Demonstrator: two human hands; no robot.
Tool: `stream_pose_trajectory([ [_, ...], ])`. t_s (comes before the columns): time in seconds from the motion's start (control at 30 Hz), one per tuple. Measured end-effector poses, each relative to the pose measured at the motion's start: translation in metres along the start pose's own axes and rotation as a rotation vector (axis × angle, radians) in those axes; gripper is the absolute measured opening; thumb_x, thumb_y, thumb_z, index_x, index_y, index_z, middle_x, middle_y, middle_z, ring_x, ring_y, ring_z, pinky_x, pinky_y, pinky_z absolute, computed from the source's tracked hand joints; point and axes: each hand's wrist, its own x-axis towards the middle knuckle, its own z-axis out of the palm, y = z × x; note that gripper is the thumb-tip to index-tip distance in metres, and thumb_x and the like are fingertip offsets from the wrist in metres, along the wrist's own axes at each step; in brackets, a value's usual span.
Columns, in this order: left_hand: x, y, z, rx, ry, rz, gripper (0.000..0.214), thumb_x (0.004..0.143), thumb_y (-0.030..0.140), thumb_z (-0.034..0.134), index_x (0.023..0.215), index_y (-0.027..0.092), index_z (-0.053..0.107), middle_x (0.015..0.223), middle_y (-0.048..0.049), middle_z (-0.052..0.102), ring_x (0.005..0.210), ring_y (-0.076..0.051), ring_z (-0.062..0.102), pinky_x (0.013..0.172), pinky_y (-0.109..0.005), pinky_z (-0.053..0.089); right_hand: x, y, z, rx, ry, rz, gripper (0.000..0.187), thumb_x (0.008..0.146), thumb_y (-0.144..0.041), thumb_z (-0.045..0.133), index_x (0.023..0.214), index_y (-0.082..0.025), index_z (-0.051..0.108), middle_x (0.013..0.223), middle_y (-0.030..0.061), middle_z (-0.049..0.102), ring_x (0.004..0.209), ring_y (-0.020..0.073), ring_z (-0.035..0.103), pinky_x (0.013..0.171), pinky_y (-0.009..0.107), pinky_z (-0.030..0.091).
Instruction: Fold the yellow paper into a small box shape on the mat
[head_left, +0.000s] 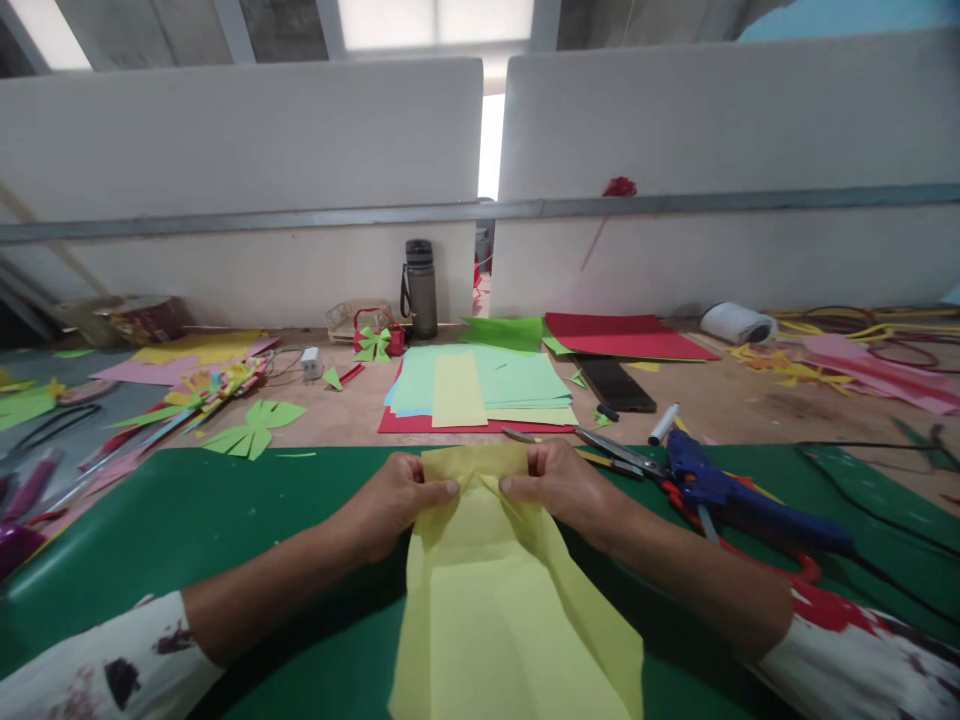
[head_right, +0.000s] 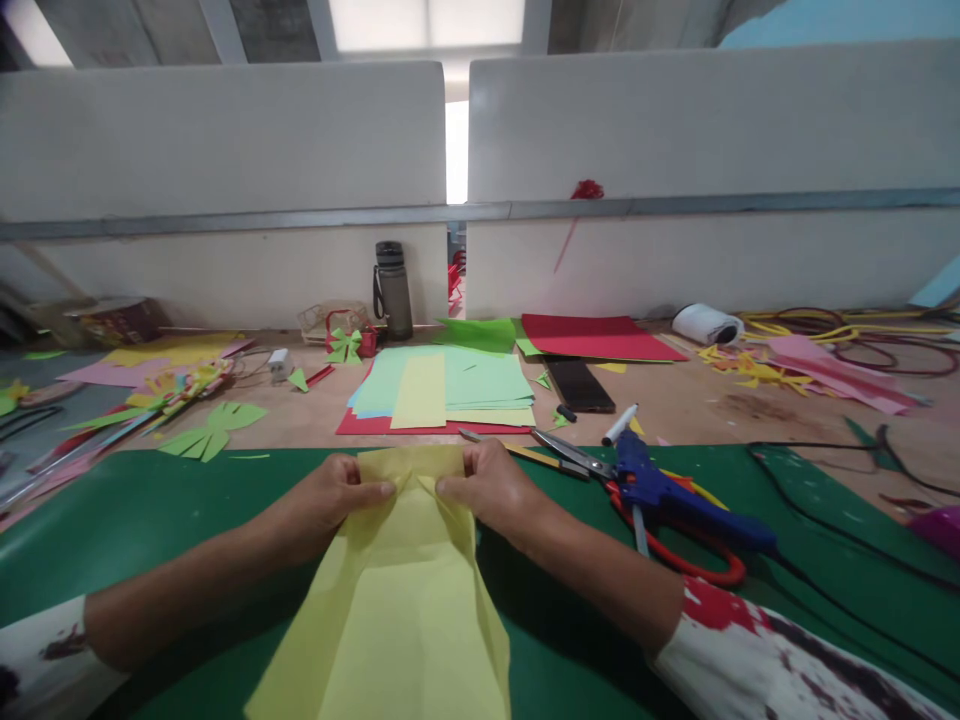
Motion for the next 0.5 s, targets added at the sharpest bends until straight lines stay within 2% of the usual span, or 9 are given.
stream_pose_trajectory([
  [0.2,-0.0004,-0.0011,-0.0018,0.046,0.002,0.02,0.029,0.065,0.027,0.072,0.088,0.01,0.069,0.075,-0.0083,0.07,0.066,-0.019,0.064,0.062,-0.027,0.049,-0.0012,-0.0002,-0.0016,-0.043,-0.025,0.054,0.011,0.055,-0.018,0.061,0.062,-0.012,0.066,0.06,0.002,0.065,0.055,0.0134,0.058,0.05,0.022,0.045],
  [0.5,-0.0037,0.0078,-0.0049,0.25,-0.094,0.051,0.021,0.068,0.018,0.062,0.087,0.014,0.071,0.077,-0.0041,0.07,0.07,-0.016,0.063,0.064,-0.024,0.047,-0.0091,-0.0089,-0.0038,-0.152,-0.034,-0.007,0.01,0.057,-0.016,0.055,0.057,-0.013,0.064,0.053,-0.0011,0.059,0.049,0.0109,0.051,0.048,0.022,0.041],
])
